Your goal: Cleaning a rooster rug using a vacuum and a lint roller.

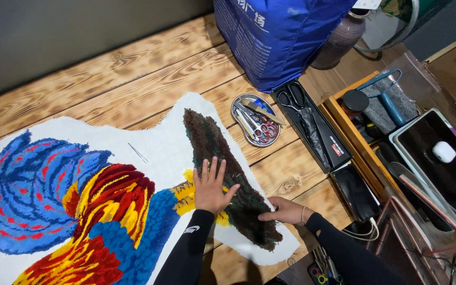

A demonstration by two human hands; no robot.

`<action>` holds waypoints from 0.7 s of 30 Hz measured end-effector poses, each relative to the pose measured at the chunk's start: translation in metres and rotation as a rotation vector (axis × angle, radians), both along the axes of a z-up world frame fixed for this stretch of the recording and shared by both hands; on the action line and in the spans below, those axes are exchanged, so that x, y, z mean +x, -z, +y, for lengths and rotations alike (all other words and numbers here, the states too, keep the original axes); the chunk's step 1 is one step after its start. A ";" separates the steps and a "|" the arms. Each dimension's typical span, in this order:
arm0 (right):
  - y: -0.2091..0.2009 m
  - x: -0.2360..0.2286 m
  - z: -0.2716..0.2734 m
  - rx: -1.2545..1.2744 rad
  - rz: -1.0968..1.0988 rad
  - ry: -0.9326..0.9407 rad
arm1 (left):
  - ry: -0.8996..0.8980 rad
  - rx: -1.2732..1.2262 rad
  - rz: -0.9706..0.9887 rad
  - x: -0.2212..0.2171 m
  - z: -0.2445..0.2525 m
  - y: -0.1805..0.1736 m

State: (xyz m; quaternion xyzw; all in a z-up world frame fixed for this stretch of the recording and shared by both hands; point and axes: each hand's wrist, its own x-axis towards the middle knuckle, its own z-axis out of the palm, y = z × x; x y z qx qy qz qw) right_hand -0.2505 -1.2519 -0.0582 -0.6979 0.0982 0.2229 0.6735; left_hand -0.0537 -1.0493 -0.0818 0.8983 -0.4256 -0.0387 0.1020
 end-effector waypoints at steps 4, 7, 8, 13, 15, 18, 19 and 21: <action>0.020 -0.014 0.007 -0.281 0.116 0.048 | 0.033 0.091 0.124 0.000 0.000 -0.036; -0.008 -0.009 0.002 -0.490 0.258 0.084 | 0.096 0.227 0.140 -0.006 0.003 -0.036; -0.018 -0.002 -0.007 -0.615 0.187 0.150 | 0.076 0.113 0.099 -0.008 0.003 -0.024; -0.034 0.024 -0.100 -1.159 -0.066 0.537 | 0.063 0.005 0.090 -0.006 0.002 -0.017; -0.036 0.033 -0.132 -1.523 -0.149 0.564 | 0.075 0.100 0.125 -0.004 0.000 -0.020; -0.005 0.046 -0.177 -1.473 -0.010 0.538 | 0.073 0.152 0.158 -0.003 -0.001 -0.029; -0.001 0.052 -0.182 -1.472 -0.014 0.536 | 0.069 0.152 0.157 -0.003 -0.001 -0.029; 0.008 0.062 -0.190 -1.463 0.163 0.534 | 0.069 0.128 0.185 -0.003 0.000 -0.029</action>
